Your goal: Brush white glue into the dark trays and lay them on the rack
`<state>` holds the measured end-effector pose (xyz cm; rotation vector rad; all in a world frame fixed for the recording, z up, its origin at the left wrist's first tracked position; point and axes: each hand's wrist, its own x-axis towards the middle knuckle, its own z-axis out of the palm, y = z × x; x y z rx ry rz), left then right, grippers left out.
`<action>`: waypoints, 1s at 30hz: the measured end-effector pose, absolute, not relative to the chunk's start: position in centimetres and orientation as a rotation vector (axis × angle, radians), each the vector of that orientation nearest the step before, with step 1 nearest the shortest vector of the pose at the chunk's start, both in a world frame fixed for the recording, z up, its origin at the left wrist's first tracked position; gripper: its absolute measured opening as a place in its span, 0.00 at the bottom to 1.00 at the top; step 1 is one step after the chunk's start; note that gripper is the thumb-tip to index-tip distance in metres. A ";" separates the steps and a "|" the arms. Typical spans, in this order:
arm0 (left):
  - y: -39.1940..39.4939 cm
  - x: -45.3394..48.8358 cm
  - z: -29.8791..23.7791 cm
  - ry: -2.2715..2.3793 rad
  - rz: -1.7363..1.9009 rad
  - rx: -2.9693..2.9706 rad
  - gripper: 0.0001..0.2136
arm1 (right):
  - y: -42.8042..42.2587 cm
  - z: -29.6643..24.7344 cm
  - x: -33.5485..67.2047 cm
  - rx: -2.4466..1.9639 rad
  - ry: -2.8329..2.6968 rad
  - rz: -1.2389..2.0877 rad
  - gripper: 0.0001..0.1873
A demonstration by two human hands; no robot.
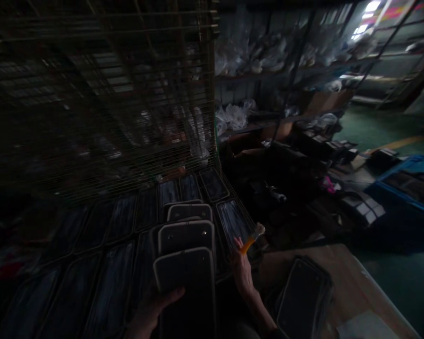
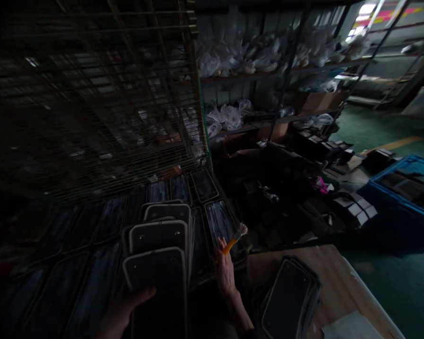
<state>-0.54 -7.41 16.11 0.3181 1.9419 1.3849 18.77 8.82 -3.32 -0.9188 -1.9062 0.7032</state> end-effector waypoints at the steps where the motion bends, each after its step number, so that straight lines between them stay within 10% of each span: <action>1: -5.5 -1.1 15.9 1.866 1.371 0.379 0.33 | 8.8 -3.3 19.1 -0.956 -1.885 0.722 0.22; 18: 10.6 -0.4 4.3 1.315 0.921 0.568 0.24 | 7.5 -3.1 24.3 -1.298 -1.574 0.554 0.19; 30: 13.2 0.3 4.8 2.185 0.378 1.462 0.31 | 10.0 1.8 20.0 -1.254 -1.975 0.318 0.12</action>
